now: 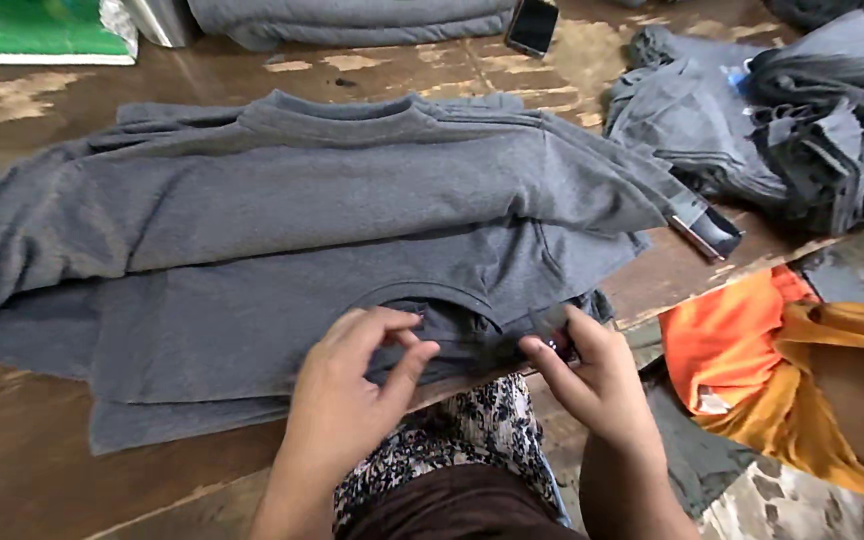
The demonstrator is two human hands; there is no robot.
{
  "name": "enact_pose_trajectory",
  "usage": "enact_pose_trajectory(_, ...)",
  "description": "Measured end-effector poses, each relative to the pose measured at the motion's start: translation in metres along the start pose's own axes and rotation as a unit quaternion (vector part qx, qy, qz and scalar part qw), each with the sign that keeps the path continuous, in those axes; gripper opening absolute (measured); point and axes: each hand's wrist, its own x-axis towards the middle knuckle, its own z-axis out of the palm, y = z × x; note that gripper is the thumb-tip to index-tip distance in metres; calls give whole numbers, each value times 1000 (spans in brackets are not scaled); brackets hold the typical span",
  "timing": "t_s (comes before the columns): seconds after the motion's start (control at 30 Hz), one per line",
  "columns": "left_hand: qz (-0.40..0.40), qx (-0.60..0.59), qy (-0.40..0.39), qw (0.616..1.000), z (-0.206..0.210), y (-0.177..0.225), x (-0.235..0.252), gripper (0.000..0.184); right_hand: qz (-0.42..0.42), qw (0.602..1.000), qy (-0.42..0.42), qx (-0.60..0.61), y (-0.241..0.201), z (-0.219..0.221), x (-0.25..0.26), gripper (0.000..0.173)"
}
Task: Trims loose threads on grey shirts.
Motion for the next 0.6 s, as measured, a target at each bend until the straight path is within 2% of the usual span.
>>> enact_pose_trajectory(0.07,-88,137,40,986,-12,-8,-8,50,-7,1000,8,-4,0,18,10,42)
enact_pose_trajectory(0.1,-133,181,33,974,-19,-15,-13,57,-16,1000,14,-2,-1,28,14,41)
enact_pose_trajectory(0.13,-166,206,24,964,-25,-22,-20,56,-28,999,22,11,-3,36,17,37)
enact_pose_trajectory(0.23,-210,246,14,946,-39,-20,-37,33,-73,996,44,37,-16,50,26,23)
enact_pose_trajectory(0.3,-222,253,14,941,-42,-10,-41,27,-112,993,44,11,-25,51,24,14)
enact_pose_trajectory(0.37,-165,233,100,953,-41,-10,-39,25,-148,988,34,-29,-32,45,21,8)
enact_pose_trajectory(0.43,-96,125,206,966,-37,-18,-31,23,-170,984,13,-47,-30,40,14,5)
enact_pose_trajectory(0.5,-98,-93,257,957,-28,-24,-19,19,-179,982,-13,-51,-24,43,3,5)
enact_pose_trajectory(0.57,-149,-344,255,891,-22,-21,-8,23,-185,981,-20,-52,-20,46,-6,5)
enact_pose_trajectory(0.6,-168,-423,251,855,-21,-19,-5,23,-189,981,-16,-51,-21,46,-9,5)
